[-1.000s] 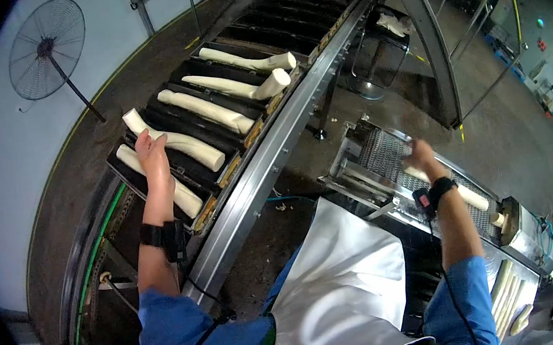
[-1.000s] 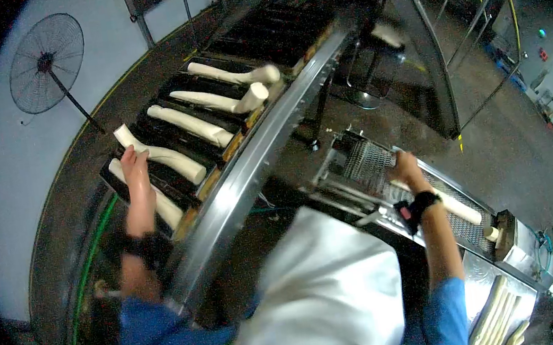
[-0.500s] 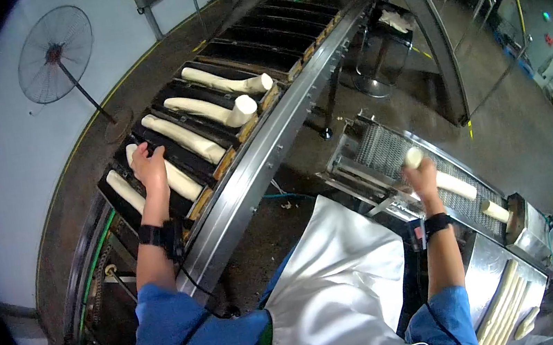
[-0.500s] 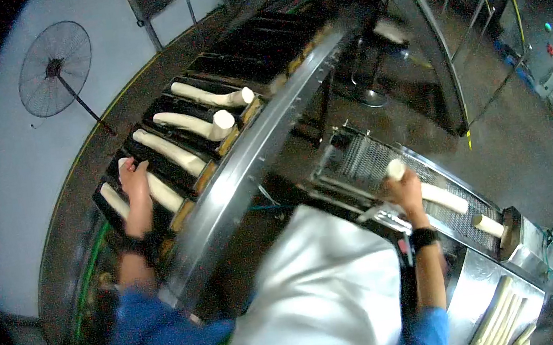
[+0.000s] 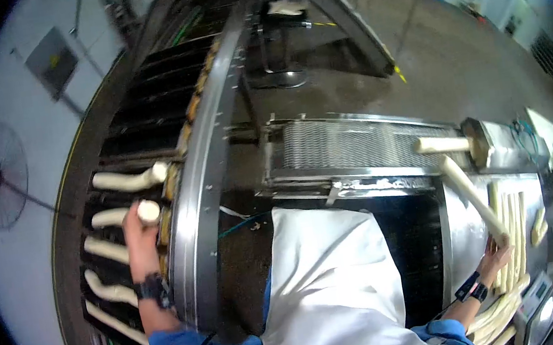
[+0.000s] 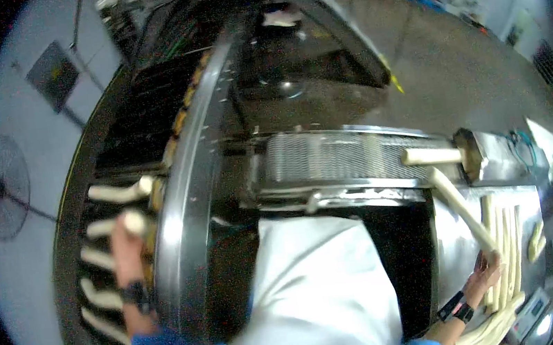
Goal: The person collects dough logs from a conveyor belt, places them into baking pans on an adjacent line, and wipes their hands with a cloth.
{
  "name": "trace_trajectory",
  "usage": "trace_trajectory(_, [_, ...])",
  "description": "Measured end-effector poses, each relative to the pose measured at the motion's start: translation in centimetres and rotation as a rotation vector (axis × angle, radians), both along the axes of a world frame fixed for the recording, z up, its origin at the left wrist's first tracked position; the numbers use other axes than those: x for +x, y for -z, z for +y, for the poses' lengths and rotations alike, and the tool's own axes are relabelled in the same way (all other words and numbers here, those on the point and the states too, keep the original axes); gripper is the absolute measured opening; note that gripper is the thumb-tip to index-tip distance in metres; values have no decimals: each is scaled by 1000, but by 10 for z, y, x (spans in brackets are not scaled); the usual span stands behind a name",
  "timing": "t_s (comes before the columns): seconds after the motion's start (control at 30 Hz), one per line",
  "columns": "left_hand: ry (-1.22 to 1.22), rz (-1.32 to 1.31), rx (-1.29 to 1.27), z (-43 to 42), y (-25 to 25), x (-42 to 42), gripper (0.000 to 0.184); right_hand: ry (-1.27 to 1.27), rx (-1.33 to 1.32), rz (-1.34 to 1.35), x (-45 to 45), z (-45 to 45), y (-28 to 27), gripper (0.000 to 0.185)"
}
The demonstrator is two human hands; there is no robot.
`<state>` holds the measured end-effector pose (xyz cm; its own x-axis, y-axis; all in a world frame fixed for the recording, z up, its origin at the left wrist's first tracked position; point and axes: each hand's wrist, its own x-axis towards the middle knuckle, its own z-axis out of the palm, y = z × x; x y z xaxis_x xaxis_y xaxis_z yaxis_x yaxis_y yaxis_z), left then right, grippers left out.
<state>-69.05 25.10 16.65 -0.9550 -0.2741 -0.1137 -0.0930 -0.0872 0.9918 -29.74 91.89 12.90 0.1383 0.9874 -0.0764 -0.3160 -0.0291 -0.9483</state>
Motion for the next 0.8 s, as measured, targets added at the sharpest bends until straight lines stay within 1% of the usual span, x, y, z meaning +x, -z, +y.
trace_trajectory(0.03, [49,33,-366,2,-9,22,48,-25,-54,-507,33,6,8,33])
trace_trajectory(0.07, [75,66,-703,-26,13,20,48,100,-39,-689,57,-4,16,35])
trace_trajectory(0.1, [9,-39,-951,0,-16,26,47,273,-18,-793,61,-23,17,38])
trace_trajectory(0.13, [-32,-13,-1025,8,-12,20,46,428,4,-907,61,-36,14,41])
trace_trajectory(0.17, [-65,29,-1027,8,-3,14,45,510,19,-1056,64,-45,14,44])
trace_trajectory(0.2, [-76,85,-999,9,5,8,44,516,44,-1226,73,-60,18,47])
trace_trajectory(0.23, [-98,112,-982,17,11,-4,43,431,151,-1522,72,-61,20,53])
trace_trajectory(0.27, [-105,130,-976,24,15,-14,42,294,204,-1643,72,-55,13,56])
trace_trajectory(0.33, [-105,156,-999,46,17,-39,40,167,118,-1758,46,-37,-7,55])
trace_trajectory(0.4, [-108,173,-1024,69,20,-54,38,34,41,-1978,6,-8,-24,78])
trace_trajectory(0.43, [-120,230,-1017,45,26,-5,37,69,-2,-1926,92,-44,10,78])
trace_trajectory(0.5, [-128,241,-1033,54,28,-4,35,-6,-92,-1872,97,-26,19,100])
trace_trajectory(0.53, [-132,242,-1038,56,29,-3,34,3,-98,-1871,99,-20,20,100])
trace_trajectory(0.6, [-142,245,-1050,61,29,-4,32,-111,-138,-1959,95,-10,11,111])
trace_trajectory(0.67, [-158,258,-1053,64,28,-5,30,-115,-116,-1932,100,-2,11,111])
trace_trajectory(0.73, [-174,272,-1061,66,27,-4,28,-211,-54,-1927,100,2,4,112])
trace_trajectory(0.8, [-197,296,-1074,67,26,-4,26,-220,-38,-1920,100,4,2,110])
